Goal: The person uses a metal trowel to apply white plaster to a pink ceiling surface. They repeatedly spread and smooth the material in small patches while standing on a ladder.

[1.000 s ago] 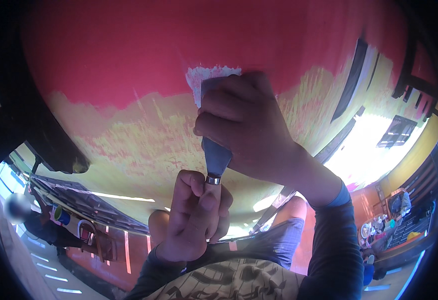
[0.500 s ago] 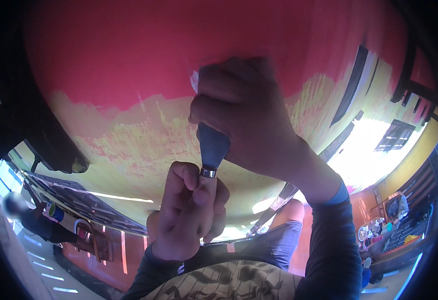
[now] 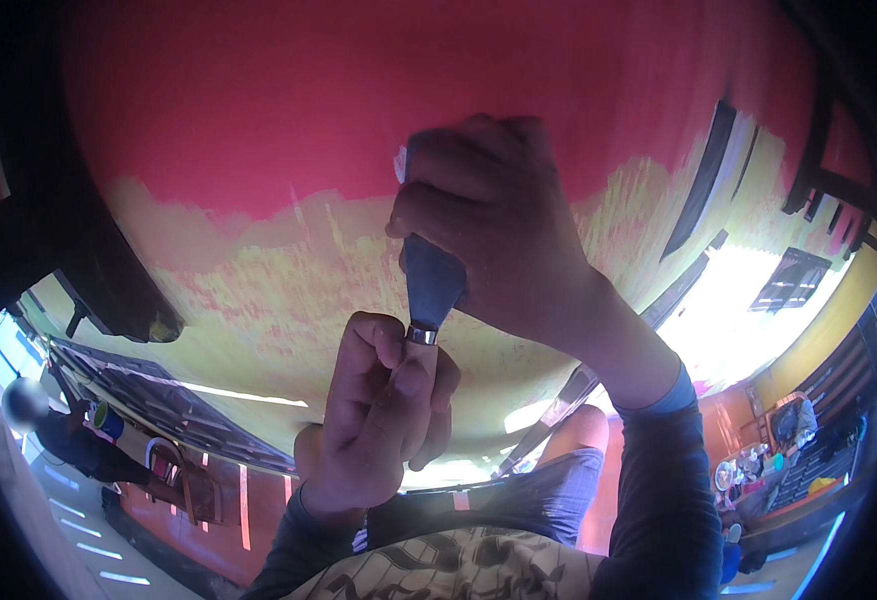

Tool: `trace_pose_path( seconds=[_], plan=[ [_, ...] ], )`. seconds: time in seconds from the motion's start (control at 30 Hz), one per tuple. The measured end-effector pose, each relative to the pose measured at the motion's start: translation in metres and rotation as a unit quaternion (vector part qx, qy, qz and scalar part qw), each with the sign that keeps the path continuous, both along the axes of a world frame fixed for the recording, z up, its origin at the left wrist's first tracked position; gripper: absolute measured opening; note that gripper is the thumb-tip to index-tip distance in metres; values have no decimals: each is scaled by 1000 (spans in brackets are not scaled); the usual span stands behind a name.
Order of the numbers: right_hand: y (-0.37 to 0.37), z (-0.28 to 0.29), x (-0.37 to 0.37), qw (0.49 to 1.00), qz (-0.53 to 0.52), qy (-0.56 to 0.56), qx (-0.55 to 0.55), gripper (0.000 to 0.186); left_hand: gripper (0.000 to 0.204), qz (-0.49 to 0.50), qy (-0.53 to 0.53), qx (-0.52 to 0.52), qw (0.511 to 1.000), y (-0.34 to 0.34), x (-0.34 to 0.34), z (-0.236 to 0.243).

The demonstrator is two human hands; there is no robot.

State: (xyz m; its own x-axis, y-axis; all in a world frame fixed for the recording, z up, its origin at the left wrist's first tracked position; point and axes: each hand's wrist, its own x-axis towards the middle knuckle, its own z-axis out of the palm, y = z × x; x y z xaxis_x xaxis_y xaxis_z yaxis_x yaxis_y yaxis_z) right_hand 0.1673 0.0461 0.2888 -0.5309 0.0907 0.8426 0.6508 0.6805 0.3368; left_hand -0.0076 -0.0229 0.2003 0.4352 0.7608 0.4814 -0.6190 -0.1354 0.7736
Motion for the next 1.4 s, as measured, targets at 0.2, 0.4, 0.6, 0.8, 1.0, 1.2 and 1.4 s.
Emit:
trace_pose_path(
  seconds=[0.2,0.4,0.6,0.8,1.0,1.2,1.4],
  plan=[
    [-3,1,-2,1000,5,-12,-21,29,8,-20,9,11,1000,-3,0,2],
    [0,2,-3,1000,-8,-5,-23,28,14,-53,-56,2,997,-1,-1,1],
    [0,-1,-4,1000,-7,-9,-10,28,9,-1,12,1,1000,-6,-3,-1],
    [-3,0,-6,1000,0,-14,-28,27,9,-46,13,17,999,-6,-4,1],
    [-2,2,-4,1000,-17,-14,-20,28,13,-37,-36,-12,999,-3,-2,-1],
    [-4,0,-1,999,-10,-17,-31,27,9,10,23,5,1000,-11,-3,1],
    [-2,1,-4,1000,-6,-18,-9,27,10,6,14,22,1000,-4,0,1]
  ],
)
